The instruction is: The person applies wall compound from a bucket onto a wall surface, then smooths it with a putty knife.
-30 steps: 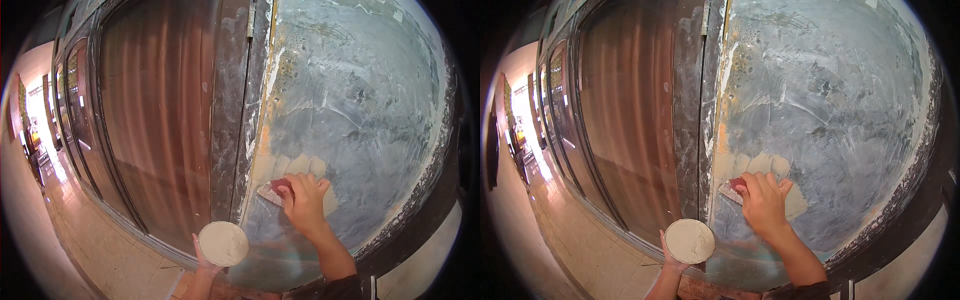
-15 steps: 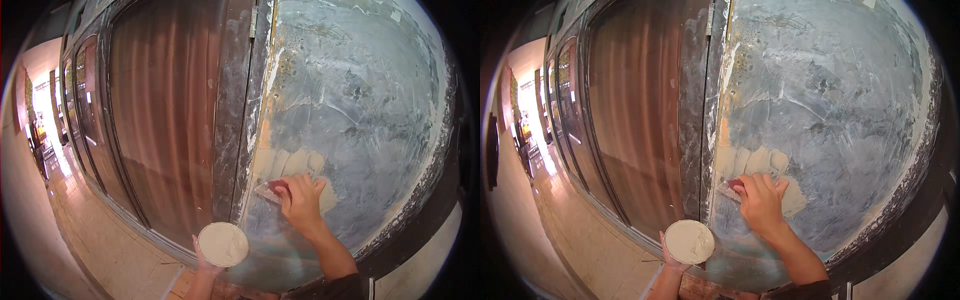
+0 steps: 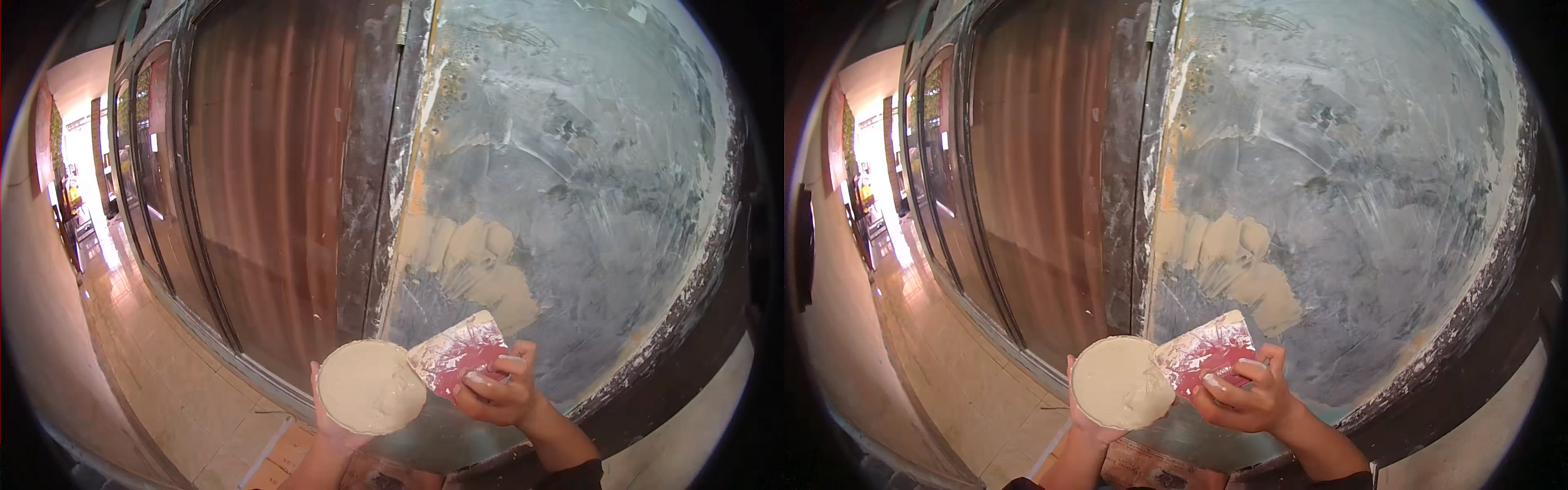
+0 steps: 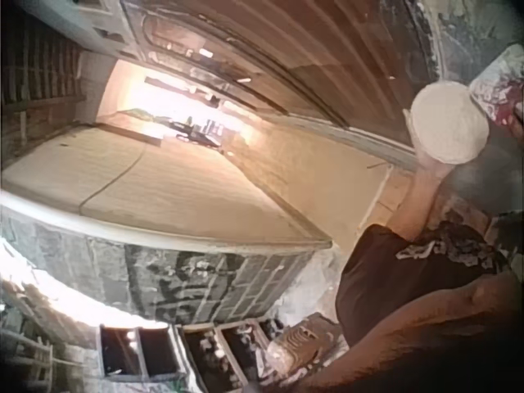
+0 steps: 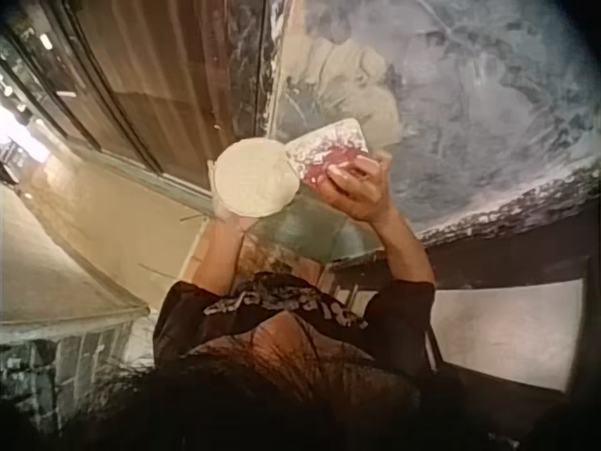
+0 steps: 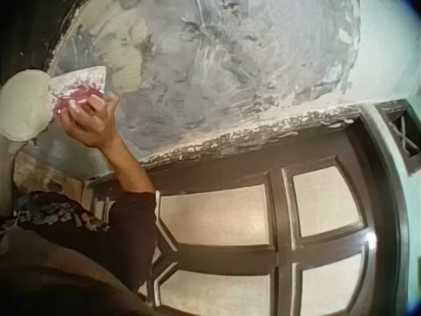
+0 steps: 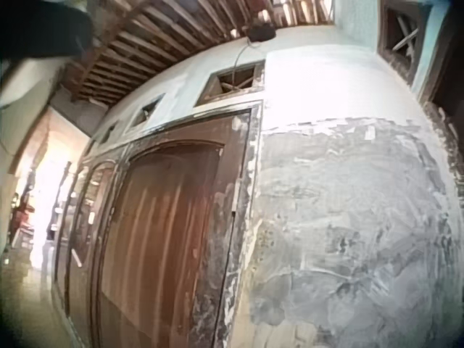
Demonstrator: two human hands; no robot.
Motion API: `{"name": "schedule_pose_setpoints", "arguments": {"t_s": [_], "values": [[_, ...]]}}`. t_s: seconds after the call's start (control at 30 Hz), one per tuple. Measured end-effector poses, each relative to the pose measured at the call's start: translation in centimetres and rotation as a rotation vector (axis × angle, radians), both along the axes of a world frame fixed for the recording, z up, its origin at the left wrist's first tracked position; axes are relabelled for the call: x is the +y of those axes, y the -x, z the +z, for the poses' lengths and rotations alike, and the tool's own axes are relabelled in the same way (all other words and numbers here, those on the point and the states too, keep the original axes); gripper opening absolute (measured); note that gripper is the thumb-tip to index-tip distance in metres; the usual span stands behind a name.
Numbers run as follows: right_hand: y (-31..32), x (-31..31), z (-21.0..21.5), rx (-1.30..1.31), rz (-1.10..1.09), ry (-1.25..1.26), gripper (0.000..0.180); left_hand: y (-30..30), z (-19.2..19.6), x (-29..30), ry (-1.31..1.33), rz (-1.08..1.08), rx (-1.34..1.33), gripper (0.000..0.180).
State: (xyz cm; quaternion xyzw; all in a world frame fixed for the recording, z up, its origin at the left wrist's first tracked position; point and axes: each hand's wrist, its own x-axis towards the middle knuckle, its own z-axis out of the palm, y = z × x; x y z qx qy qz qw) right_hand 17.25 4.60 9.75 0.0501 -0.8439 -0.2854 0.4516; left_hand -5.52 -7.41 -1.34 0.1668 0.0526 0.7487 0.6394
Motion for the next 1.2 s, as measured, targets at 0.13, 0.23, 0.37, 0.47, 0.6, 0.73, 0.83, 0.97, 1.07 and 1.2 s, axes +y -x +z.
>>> {"name": "schedule_pose_setpoints", "arguments": {"t_s": [0.13, 0.23, 0.37, 0.47, 0.6, 0.73, 0.83, 0.97, 1.07, 1.2], "values": [[-1.7, 0.0, -1.0, -0.041, 0.029, 0.026, 0.033, -1.3, 1.6, -0.9, 0.027, 0.004, 0.119, 0.105], [-3.1, 0.1, -1.6, -0.021, 0.016, 0.023, 0.031, -1.7, 1.7, -0.5, 0.033, -0.071, 0.041, 0.105], [-4.5, -0.2, -1.1, -0.01, -0.002, 0.053, 0.03, -2.1, 1.9, -0.4, 0.082, -0.043, 0.099, 0.104], [-5.7, 0.2, -0.7, -0.021, -0.03, 0.053, 0.029, -2.3, 1.7, -0.2, 0.123, 0.0, 0.033, 0.103], [-6.9, 0.4, 0.1, -0.049, -0.112, 0.074, 0.027, -2.2, 2.4, -0.4, 0.081, 0.038, 0.026, 0.097], [-6.7, -0.8, 1.6, 0.009, -0.041, 0.103, 0.027, -2.6, 2.4, -0.5, 0.092, 0.125, 0.044, 0.09], [-6.3, -2.0, 2.8, -0.073, -0.067, 0.034, 0.026, -3.2, 2.4, -0.6, 0.1, 0.181, 0.057, 0.087], [-5.9, -2.8, 3.1, -0.157, -0.06, 0.05, 0.025, -3.4, 2.7, -0.4, 0.099, 0.221, 0.12, 0.091], [-5.9, -2.4, 3.2, -0.171, -0.036, 0.103, 0.023, -3.5, 3.1, -0.5, 0.064, 0.193, 0.116, 0.092], [-5.8, -1.4, 4.3, -0.175, -0.055, 0.347, 0.018, -3.8, 3.3, -0.3, 0.097, 0.194, 0.091, 0.09]]}}
